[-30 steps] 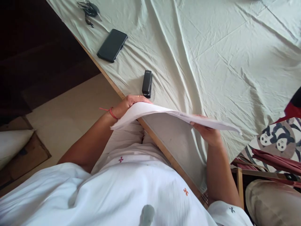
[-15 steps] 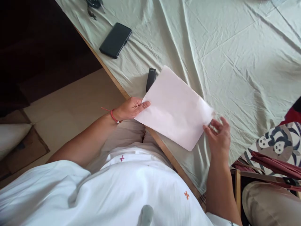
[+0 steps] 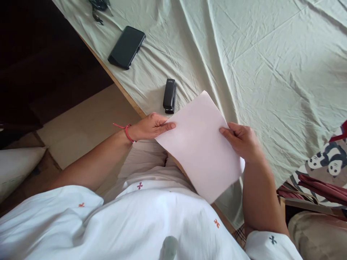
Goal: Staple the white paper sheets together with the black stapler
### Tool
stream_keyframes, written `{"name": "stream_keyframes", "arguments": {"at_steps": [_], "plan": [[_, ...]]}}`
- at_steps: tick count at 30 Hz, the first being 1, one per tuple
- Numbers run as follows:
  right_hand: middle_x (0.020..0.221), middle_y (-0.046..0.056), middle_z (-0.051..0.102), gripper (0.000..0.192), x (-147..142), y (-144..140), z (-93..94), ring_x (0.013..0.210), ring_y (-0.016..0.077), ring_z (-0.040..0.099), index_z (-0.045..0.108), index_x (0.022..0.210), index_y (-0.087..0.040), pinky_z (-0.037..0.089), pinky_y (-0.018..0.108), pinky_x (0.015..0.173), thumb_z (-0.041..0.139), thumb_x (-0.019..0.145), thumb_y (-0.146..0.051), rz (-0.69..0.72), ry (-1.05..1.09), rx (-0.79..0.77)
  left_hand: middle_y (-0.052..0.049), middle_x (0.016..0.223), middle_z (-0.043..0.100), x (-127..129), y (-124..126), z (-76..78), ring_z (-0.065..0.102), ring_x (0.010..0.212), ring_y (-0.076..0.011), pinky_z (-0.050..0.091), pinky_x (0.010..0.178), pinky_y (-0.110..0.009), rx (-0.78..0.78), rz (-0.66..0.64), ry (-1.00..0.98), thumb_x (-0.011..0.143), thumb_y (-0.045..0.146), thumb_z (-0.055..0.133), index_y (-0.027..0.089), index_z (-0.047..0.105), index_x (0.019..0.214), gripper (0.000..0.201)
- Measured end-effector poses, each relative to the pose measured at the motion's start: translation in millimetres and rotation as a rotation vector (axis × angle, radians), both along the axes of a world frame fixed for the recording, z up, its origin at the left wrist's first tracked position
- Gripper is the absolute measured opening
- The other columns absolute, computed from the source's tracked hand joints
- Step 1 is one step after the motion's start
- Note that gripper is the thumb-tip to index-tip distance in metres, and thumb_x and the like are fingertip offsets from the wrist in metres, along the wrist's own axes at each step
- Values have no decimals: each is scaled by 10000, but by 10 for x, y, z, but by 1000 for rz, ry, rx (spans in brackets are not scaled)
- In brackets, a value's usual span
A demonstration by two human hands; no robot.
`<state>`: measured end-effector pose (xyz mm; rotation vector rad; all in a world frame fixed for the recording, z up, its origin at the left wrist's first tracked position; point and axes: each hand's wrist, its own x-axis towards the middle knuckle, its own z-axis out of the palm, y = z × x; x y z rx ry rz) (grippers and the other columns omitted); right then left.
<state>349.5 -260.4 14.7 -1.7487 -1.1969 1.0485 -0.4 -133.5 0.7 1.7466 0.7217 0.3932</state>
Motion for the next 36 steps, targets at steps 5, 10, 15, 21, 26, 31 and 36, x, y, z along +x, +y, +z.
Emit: {"name": "stream_keyframes", "arguments": {"at_steps": [5, 10, 15, 21, 26, 31, 36], "plan": [[679, 14, 766, 466, -154, -3, -61, 565, 226, 731, 821, 795, -232, 597, 322, 459, 1106, 642, -567, -146, 340, -339, 10, 585, 594, -119, 180, -184, 513, 537, -142, 380, 559, -315, 138, 495, -21, 1021, 874, 615, 240, 650, 723, 702], [797, 31, 843, 424, -279, 10, 30, 617, 184, 757, 842, 817, -218, 626, 259, 530, 1127, 591, -436, -273, 356, -431, 23, 541, 596, -94, 500, -244, 559, 545, -157, 438, 619, -342, 214, 728, 86, 1090, 787, 600, 262, 673, 747, 631], [842, 35, 857, 472, -309, 46, 21, 624, 183, 740, 873, 860, -230, 620, 271, 530, 1144, 541, -449, -283, 378, -444, 16, 510, 583, 54, 591, -192, 586, 573, -159, 448, 622, -317, 250, 574, 164, 1069, 642, 722, 237, 616, 639, 600], [828, 38, 835, 440, -278, 81, -3, 618, 173, 704, 836, 807, -240, 585, 279, 523, 1121, 552, -457, -322, 333, -422, 19, 480, 551, 118, 546, -258, 569, 545, -156, 431, 570, -282, 261, 552, 149, 1082, 650, 690, 238, 587, 608, 636], [760, 18, 776, 397, -276, 65, -5, 607, 164, 671, 827, 833, -241, 550, 271, 509, 1079, 597, -437, -342, 301, -390, 11, 517, 564, 93, 519, -374, 585, 580, -159, 438, 583, -286, 321, 565, 98, 1102, 676, 660, 238, 582, 635, 645], [723, 10, 720, 365, -288, -9, -86, 562, 147, 599, 768, 812, -244, 476, 265, 462, 1005, 720, -505, -334, 284, -341, 12, 633, 614, 57, 414, -595, 599, 610, -150, 480, 622, -296, 482, 636, 1, 1121, 743, 592, 238, 680, 805, 602], [659, -7, 646, 378, -307, -58, -125, 518, 128, 518, 709, 759, -246, 398, 247, 417, 968, 776, -521, -306, 228, -288, -3, 891, 693, 12, 441, -791, 692, 712, -143, 542, 703, -291, 558, 654, -132, 1104, 800, 580, 291, 758, 1313, 578]]}}
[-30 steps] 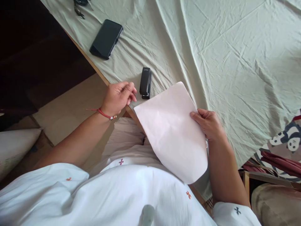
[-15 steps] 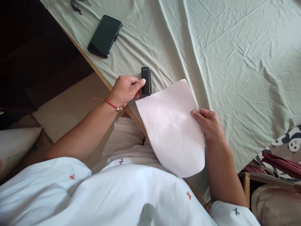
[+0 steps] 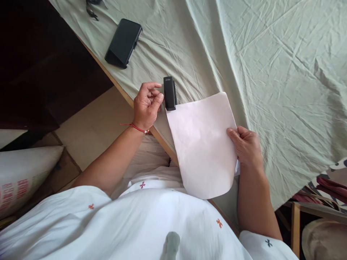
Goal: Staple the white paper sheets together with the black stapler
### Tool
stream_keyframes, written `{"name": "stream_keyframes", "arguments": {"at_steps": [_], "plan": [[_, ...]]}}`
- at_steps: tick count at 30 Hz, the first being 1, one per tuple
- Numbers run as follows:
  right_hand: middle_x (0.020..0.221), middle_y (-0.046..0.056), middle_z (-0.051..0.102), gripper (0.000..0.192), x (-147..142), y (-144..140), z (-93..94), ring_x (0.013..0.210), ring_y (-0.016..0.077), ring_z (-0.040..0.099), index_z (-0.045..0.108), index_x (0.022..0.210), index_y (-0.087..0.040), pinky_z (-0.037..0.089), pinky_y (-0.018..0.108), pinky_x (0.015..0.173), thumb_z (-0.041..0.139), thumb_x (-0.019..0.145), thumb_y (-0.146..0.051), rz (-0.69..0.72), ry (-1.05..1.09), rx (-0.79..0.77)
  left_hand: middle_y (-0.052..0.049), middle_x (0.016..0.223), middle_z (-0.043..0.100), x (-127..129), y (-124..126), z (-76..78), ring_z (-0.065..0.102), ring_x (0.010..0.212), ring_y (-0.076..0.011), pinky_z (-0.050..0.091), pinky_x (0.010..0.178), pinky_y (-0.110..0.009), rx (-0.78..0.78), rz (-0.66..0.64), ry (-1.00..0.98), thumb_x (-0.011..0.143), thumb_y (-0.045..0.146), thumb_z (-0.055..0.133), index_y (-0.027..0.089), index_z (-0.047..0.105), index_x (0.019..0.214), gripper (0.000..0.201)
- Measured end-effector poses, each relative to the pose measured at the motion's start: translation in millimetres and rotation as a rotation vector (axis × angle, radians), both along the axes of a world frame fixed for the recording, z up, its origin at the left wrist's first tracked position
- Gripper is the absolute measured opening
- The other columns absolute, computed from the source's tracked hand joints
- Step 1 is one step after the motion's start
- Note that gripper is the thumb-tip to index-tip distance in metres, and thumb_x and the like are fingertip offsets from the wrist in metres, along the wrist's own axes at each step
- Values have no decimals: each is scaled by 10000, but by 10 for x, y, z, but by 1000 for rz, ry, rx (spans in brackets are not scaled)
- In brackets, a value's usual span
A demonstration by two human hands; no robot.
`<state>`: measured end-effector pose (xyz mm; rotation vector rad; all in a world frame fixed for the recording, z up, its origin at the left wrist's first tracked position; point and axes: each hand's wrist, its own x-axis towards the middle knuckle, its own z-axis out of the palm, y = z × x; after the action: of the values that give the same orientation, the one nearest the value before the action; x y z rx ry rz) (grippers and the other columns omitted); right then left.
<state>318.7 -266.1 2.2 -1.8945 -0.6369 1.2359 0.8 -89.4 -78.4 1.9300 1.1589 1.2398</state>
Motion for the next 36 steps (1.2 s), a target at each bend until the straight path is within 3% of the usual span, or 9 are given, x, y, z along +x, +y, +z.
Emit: {"name": "stream_keyframes", "arguments": {"at_steps": [2, 6, 10, 14, 19, 25, 30, 36], "plan": [[686, 0, 680, 355, 2, -13, -3, 534, 123, 536, 741, 779, -231, 411, 238, 428, 972, 775, -501, -8, 9, 2, -10, 933, 692, -4, 22, -5, 722, 757, -154, 569, 740, -303, 27, -49, 11, 1098, 797, 595, 313, 751, 1390, 587], [730, 4, 738, 329, -7, -17, 12, 568, 121, 597, 797, 828, -202, 463, 222, 462, 999, 725, -440, -41, 57, -4, -16, 890, 685, 3, 23, 38, 735, 817, -189, 607, 765, -329, 43, -119, 55, 1114, 755, 602, 301, 816, 1315, 541], [680, -8, 711, 308, -34, 9, 27, 516, 118, 570, 786, 797, -201, 448, 224, 424, 978, 693, -417, -66, 63, -19, 1, 822, 627, -33, 45, -21, 708, 803, -184, 598, 766, -327, 42, -130, 33, 1111, 716, 648, 318, 838, 1326, 491], [667, 8, 710, 209, -25, 22, -6, 490, 128, 575, 791, 809, -195, 399, 216, 381, 873, 827, -386, -55, 6, -53, -3, 862, 613, -94, 90, -91, 674, 815, -175, 579, 803, -338, 60, -125, 43, 1089, 742, 663, 338, 845, 1349, 514], [676, 15, 686, 226, -4, 18, -45, 502, 92, 541, 768, 815, -178, 356, 188, 399, 809, 981, -327, -25, -6, -86, -10, 931, 602, -80, 63, -1, 642, 843, -168, 546, 808, -321, 3, -100, 93, 1034, 813, 691, 334, 846, 1326, 582], [667, 33, 687, 259, -21, 19, -16, 480, 101, 551, 763, 821, -170, 362, 213, 416, 789, 1020, -335, -24, 44, -55, -19, 1001, 574, -85, 55, 47, 597, 878, -165, 526, 823, -318, -36, -52, 146, 937, 894, 741, 302, 852, 1244, 675], [672, 16, 688, 272, -24, 24, 8, 482, 82, 534, 744, 832, -169, 348, 230, 444, 770, 1054, -324, -14, 31, -80, -60, 1097, 637, -135, 98, 5, 603, 925, -188, 546, 851, -344, -10, -121, 173, 978, 856, 730, 281, 829, 1254, 645], [672, 17, 690, 307, -20, 46, -90, 498, 106, 568, 727, 818, -175, 362, 232, 446, 756, 1069, -349, 38, 14, -82, -44, 1033, 623, -142, 103, 42, 622, 884, -189, 558, 882, -356, -48, -151, 176, 1038, 851, 641, 262, 775, 1333, 672]]}}
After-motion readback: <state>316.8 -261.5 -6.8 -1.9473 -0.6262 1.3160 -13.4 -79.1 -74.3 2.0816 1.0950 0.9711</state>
